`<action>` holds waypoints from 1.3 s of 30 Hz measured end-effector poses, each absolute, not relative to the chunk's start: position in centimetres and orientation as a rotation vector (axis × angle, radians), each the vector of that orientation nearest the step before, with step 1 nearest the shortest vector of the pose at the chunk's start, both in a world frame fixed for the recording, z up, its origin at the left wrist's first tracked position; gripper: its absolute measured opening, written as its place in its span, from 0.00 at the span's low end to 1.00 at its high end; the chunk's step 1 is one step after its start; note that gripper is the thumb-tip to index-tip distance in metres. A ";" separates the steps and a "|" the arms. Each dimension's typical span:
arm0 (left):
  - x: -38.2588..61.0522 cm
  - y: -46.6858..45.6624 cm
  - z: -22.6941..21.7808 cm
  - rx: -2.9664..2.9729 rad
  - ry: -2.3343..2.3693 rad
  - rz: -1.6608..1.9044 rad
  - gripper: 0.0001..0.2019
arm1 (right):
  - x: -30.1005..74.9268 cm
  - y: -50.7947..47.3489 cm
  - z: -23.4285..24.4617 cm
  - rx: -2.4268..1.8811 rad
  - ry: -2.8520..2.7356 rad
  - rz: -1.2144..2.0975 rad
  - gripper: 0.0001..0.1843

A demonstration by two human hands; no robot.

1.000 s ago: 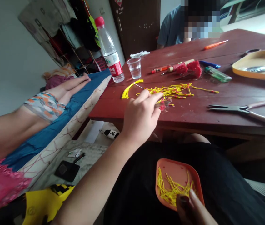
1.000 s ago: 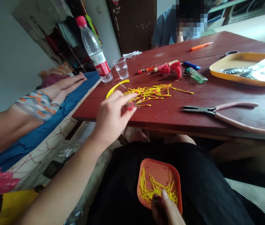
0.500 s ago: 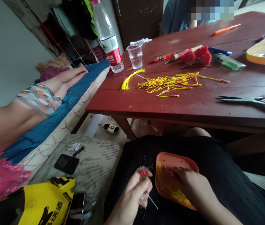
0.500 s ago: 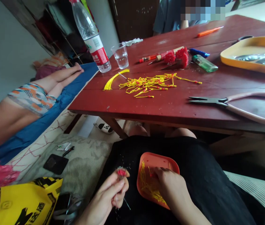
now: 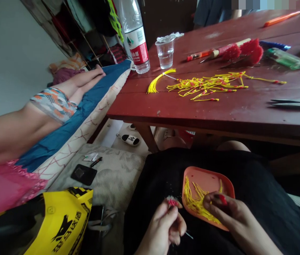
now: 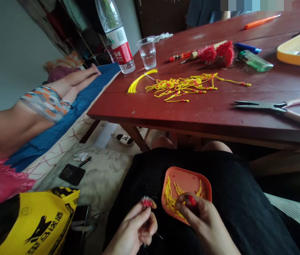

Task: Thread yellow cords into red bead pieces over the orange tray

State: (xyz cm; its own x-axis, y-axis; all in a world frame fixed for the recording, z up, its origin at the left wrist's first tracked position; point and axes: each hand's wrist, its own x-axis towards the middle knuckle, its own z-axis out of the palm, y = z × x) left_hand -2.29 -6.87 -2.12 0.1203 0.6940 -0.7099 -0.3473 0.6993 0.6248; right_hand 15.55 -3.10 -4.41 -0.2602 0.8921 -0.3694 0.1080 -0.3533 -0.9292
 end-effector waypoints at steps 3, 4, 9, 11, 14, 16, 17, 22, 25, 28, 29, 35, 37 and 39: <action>-2.2 -7.1 -2.3 0.376 1.260 0.778 0.16 | 14.0 -4.4 -4.1 -1.295 -1.161 1.780 0.11; -2.2 -7.1 -2.3 0.375 1.264 0.774 0.17 | 13.5 -4.7 -4.0 -1.296 -1.126 1.776 0.11; -1.9 -7.1 -2.2 0.263 1.219 0.846 0.18 | 12.2 -5.6 -3.8 -1.298 -1.069 1.734 0.13; -1.8 -7.1 -2.3 0.261 1.216 0.889 0.17 | 12.2 -5.6 -3.8 -1.305 -1.080 1.729 0.13; -1.6 -7.2 -2.6 0.311 1.254 0.943 0.15 | 12.2 -5.7 -4.0 -1.317 -1.128 1.700 0.13; -1.5 -7.2 -2.7 0.319 1.273 0.969 0.13 | 12.2 -5.8 -4.3 -1.315 -1.163 1.679 0.13; -1.4 -7.2 -2.7 0.313 1.281 0.982 0.13 | 12.2 -5.9 -4.4 -1.313 -1.177 1.672 0.13; -1.3 -7.3 -2.7 0.282 1.321 1.044 0.08 | 12.3 -5.9 -4.5 -1.309 -1.226 1.654 0.13; -1.3 -7.3 -2.5 0.289 1.293 1.037 0.06 | 12.4 -5.8 -4.5 -1.296 -1.268 1.680 0.12; -1.4 -7.3 -2.4 0.282 1.257 0.999 0.06 | 12.5 -5.9 -4.7 -1.289 -1.259 1.692 0.13; -1.4 -7.3 -2.5 0.276 1.257 0.977 0.07 | 12.4 -6.0 -4.8 -1.292 -1.247 1.689 0.13; -1.3 -7.7 -2.8 0.355 1.397 0.902 0.19 | 12.5 -6.3 -5.4 -1.324 -1.283 1.657 0.13; -1.2 -7.6 -2.6 0.360 1.447 0.925 0.18 | 12.6 -6.2 -5.4 -1.335 -1.326 1.646 0.13; -1.2 -7.5 -2.4 0.333 1.483 0.967 0.16 | 12.7 -6.1 -5.3 -1.335 -1.378 1.642 0.12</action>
